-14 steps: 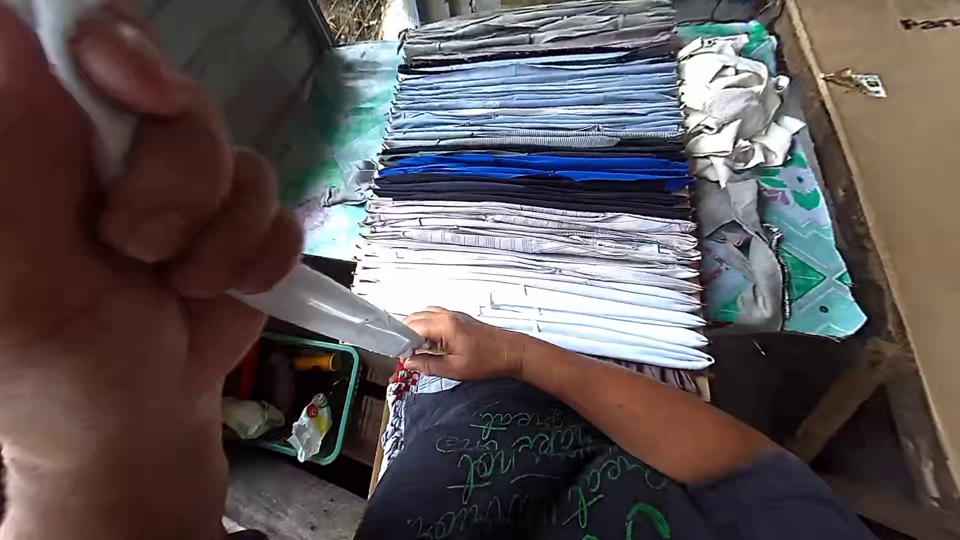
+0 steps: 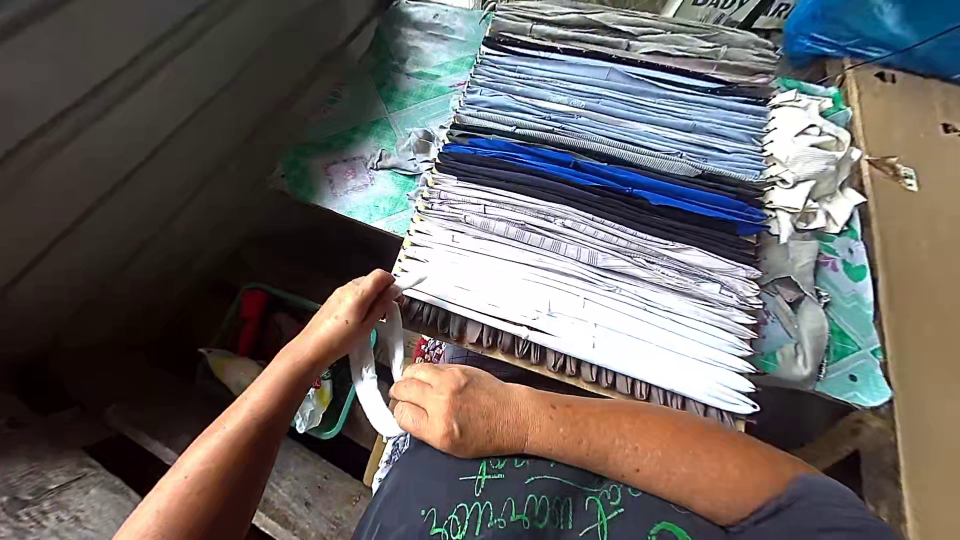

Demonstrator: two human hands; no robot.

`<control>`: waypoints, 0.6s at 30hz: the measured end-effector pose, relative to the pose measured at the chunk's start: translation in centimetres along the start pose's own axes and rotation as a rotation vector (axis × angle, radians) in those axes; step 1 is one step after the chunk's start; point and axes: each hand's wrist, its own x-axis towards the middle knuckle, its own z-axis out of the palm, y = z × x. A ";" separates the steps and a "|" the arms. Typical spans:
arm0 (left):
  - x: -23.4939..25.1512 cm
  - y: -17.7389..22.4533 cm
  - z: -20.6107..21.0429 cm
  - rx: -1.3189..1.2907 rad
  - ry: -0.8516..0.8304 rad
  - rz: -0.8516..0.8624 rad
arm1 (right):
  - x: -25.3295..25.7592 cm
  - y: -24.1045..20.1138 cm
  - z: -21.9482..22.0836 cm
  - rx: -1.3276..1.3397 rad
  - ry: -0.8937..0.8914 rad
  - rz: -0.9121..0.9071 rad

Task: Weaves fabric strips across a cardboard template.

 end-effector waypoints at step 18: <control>-0.7 -3.1 3.1 -0.305 0.194 0.010 | 1.1 9.7 -1.7 -0.190 -0.213 0.326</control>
